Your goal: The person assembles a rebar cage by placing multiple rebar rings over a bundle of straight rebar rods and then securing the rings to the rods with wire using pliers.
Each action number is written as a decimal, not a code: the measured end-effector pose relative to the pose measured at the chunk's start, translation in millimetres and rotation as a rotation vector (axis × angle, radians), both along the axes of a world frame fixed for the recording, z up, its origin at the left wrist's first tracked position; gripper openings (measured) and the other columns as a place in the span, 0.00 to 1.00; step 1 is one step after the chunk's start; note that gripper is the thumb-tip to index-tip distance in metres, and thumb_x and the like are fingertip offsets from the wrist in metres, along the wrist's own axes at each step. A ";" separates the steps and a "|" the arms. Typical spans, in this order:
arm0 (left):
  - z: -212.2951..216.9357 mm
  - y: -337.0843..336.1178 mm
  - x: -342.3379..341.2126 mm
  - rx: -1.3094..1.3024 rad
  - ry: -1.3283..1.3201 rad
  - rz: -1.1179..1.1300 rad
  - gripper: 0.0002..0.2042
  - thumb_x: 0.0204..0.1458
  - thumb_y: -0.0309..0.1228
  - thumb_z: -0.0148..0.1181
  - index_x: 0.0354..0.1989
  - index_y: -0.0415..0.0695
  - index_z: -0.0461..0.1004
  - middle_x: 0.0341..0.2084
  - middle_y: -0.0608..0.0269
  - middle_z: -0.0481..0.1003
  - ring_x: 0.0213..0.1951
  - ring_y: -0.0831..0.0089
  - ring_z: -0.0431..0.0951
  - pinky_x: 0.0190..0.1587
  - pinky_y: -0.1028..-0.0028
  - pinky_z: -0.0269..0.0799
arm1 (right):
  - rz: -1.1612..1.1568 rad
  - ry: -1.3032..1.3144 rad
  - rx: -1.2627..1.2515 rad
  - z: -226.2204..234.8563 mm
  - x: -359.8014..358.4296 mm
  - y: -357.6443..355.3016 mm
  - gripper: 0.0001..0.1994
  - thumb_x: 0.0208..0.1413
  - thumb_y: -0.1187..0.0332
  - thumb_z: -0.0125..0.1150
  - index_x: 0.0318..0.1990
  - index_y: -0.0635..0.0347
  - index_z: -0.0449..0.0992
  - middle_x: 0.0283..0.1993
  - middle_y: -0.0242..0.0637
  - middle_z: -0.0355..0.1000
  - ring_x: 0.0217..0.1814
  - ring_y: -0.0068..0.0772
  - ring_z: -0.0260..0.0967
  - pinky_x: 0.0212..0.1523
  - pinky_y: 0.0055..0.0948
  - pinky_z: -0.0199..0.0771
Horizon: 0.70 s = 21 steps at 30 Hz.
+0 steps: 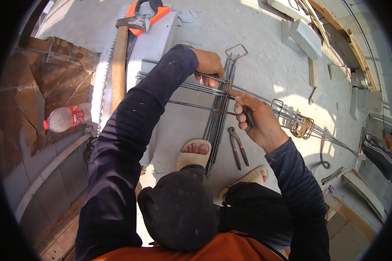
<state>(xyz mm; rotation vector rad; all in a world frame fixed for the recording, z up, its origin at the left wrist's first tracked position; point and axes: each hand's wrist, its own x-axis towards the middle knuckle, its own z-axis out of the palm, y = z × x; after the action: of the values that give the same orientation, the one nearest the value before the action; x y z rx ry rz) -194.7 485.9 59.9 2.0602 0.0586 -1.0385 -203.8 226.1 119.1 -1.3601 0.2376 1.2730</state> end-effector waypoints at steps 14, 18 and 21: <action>-20.0 4.8 -2.3 -0.320 -0.041 0.299 0.13 0.55 0.41 0.71 0.39 0.45 0.85 0.33 0.70 0.83 0.38 0.77 0.80 0.39 0.72 0.74 | -0.089 -0.221 -0.028 -21.9 -42.9 26.9 0.26 0.71 0.64 0.63 0.68 0.70 0.63 0.29 0.33 0.77 0.20 0.18 0.64 0.17 0.21 0.63; -23.4 6.0 -3.9 -0.374 -0.113 0.236 0.12 0.54 0.41 0.72 0.40 0.46 0.85 0.35 0.71 0.82 0.40 0.77 0.79 0.41 0.73 0.73 | -0.095 -0.222 -0.053 -19.7 -46.8 29.1 0.27 0.70 0.64 0.65 0.68 0.69 0.63 0.29 0.32 0.76 0.21 0.16 0.64 0.17 0.20 0.63; -21.7 3.6 -3.8 -0.345 -0.185 0.191 0.11 0.54 0.39 0.72 0.41 0.47 0.84 0.39 0.70 0.83 0.42 0.77 0.79 0.42 0.73 0.73 | -0.083 -0.254 -0.077 -21.2 -50.6 30.1 0.28 0.68 0.65 0.68 0.68 0.68 0.64 0.28 0.28 0.74 0.21 0.14 0.62 0.17 0.19 0.61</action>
<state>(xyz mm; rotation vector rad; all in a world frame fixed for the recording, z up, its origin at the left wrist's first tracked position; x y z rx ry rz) -198.5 489.5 38.3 1.7871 -0.0173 -0.6852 -254.4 256.3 98.0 -1.5458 0.1662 1.0194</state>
